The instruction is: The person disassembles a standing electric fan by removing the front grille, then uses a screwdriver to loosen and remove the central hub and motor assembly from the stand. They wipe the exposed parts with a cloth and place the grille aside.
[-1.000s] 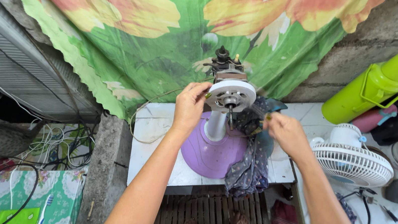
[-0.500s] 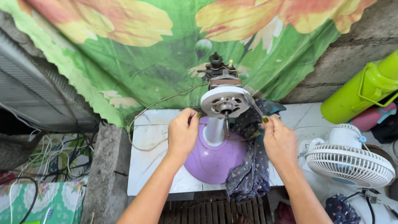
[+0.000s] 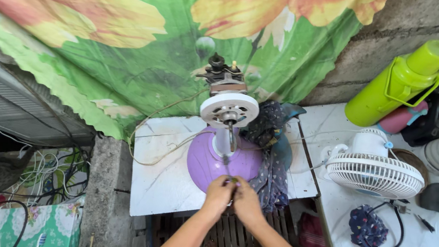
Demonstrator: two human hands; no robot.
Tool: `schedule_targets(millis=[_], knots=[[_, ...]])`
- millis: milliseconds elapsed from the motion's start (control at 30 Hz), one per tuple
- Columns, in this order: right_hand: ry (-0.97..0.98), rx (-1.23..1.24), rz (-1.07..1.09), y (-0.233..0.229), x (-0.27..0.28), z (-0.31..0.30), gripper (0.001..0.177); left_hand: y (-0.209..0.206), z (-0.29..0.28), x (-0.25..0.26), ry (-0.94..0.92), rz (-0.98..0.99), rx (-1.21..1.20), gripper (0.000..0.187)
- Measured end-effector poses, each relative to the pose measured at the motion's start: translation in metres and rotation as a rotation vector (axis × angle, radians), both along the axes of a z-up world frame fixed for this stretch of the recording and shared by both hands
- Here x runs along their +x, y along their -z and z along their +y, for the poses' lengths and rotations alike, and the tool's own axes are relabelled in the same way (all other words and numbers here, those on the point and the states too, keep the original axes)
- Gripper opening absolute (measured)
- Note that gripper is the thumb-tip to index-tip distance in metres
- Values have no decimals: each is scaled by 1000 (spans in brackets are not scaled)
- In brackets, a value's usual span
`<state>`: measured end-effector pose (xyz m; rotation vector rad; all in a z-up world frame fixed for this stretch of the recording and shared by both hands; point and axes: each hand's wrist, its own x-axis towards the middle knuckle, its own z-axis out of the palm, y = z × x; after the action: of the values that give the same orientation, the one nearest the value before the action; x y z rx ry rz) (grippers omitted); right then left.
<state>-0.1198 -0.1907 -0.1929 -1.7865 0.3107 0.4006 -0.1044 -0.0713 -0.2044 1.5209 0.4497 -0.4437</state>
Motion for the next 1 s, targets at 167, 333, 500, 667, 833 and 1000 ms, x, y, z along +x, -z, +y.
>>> schedule_targets(millis=[167,333,500,667,833,1000], knots=[[-111,187,139,6,-10,-4,47,17,18,-6,-130,-39,-9,14],[-242,213,232,21,1,-27,32,13,13,-4,-195,-97,-9,18],[116,319,188,13,26,-26,22,-8,5,2,-143,-85,70,25],[208,591,117,-2,60,-9,18,-14,11,3,-135,-69,83,29],[181,331,507,9,80,0,14,-15,28,-23,-119,-57,161,30],[230,540,23,52,103,3,15,-30,41,-27,-150,10,186,29]])
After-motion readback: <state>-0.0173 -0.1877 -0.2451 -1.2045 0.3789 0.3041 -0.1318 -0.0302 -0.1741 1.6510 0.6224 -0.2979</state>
